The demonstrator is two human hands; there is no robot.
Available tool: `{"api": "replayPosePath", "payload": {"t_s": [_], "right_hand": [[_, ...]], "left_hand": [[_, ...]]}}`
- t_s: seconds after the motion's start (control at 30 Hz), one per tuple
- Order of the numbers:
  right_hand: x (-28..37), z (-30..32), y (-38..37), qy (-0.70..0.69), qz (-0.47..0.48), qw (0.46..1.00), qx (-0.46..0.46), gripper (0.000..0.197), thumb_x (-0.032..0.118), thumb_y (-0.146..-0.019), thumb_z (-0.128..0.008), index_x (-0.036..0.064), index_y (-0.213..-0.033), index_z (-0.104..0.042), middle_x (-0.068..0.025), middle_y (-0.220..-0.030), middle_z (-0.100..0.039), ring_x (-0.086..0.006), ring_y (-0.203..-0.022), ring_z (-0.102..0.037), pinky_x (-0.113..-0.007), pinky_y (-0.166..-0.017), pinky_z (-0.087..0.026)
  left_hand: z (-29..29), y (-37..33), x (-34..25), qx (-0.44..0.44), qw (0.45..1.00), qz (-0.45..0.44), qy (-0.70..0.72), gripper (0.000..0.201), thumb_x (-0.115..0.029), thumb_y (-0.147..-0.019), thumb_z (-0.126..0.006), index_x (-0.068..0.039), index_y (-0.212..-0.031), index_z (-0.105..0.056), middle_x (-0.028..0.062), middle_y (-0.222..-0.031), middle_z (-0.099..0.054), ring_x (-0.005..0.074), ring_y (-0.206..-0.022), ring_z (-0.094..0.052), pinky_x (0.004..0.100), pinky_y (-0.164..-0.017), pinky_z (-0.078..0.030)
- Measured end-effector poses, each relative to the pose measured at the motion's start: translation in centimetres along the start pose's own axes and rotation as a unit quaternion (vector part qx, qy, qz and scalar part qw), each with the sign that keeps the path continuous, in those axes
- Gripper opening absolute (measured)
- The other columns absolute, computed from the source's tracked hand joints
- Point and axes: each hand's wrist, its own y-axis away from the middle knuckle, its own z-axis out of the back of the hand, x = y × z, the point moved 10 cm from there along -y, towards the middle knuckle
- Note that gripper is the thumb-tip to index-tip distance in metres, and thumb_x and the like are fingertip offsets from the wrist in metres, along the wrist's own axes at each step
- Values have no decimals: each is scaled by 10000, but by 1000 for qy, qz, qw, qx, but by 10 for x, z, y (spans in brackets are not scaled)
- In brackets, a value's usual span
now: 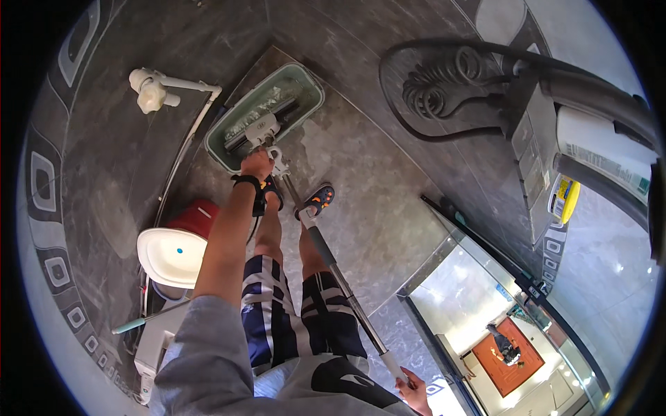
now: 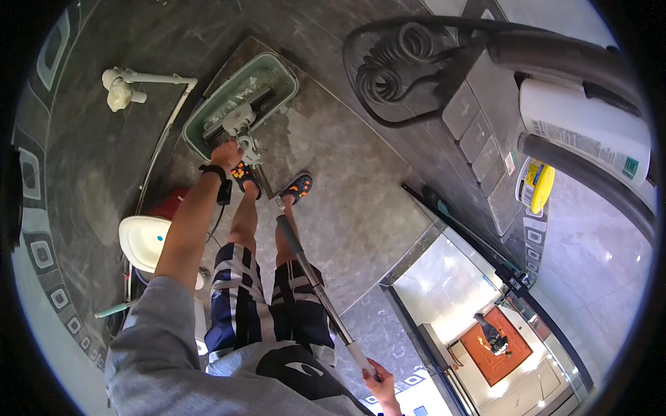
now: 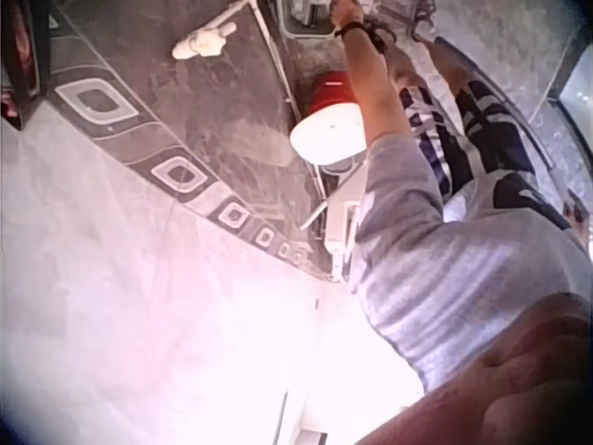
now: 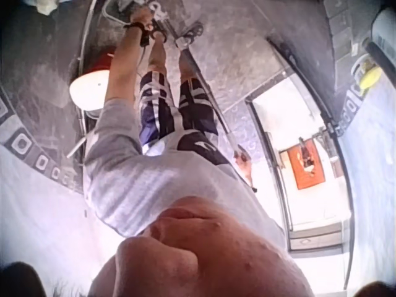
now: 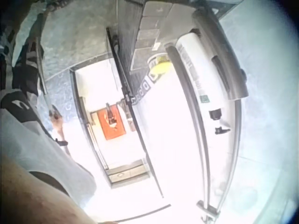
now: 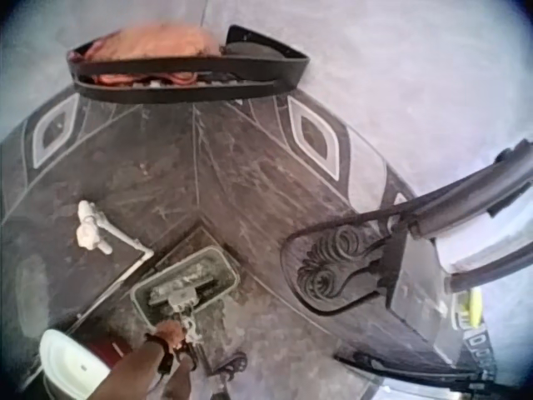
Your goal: Cleaning the floor inside a bathroom shower stall using a squeegee and bucket.
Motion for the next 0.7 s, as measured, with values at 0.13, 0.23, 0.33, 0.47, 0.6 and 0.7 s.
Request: {"api": "replayPosePath", "payload": {"t_s": [0.13,0.23,0.33,0.47,0.6,0.7], "right_hand": [[14,-4,-10,300,78,951,11,351,230,-821,-633,38,-1099,-539,-141,-710,-626,-255,-610,-603,-381,-543,-467],[17,-10,-29,402,93,911,-9,381,322,-762,-643,68,-983,-465,-212,-765,-645,-449,-707,-612,-554,-618,-473],[10,-10,-50,415,16,908,-53,354,325,-716,-672,75,-937,-552,-188,-727,-652,-413,-715,-644,-511,-642,-504],[8,-14,-55,445,30,894,-50,313,331,-705,-681,52,-814,-590,-189,-669,-639,-404,-686,-643,-499,-633,-504],[5,-4,-57,431,33,899,-67,321,350,-697,-683,44,-759,-609,-195,-641,-628,-397,-661,-637,-483,-627,-500],[11,-10,-59,427,59,901,-48,335,370,-704,-700,58,-774,-600,-192,-638,-626,-400,-646,-630,-491,-604,-495]], "left_hand": [[5,4,1,4,999,-4,-46,400,-348,-840,-532,-25,-1074,-562,199,-1089,-618,361,-1029,-596,454,-868,-489],[5,9,-13,22,999,-4,-46,405,-334,-862,-507,-11,-1103,-554,211,-1147,-585,370,-1061,-576,457,-880,-483],[1,11,-18,36,998,-8,-42,408,-342,-877,-489,-18,-1117,-554,213,-1159,-582,367,-1071,-573,468,-880,-479],[2,7,-1,12,999,11,-32,394,-323,-863,-488,-47,-1139,-538,193,-1100,-618,370,-1018,-602,472,-865,-485],[3,8,-16,6,1000,23,9,416,-284,-849,-501,-55,-1197,-498,178,-1133,-596,365,-1039,-592,478,-866,-490],[7,0,5,-29,997,9,68,481,-236,-857,-493,-31,-1281,-393,223,-1267,-497,386,-1094,-547,494,-903,-462]]}}
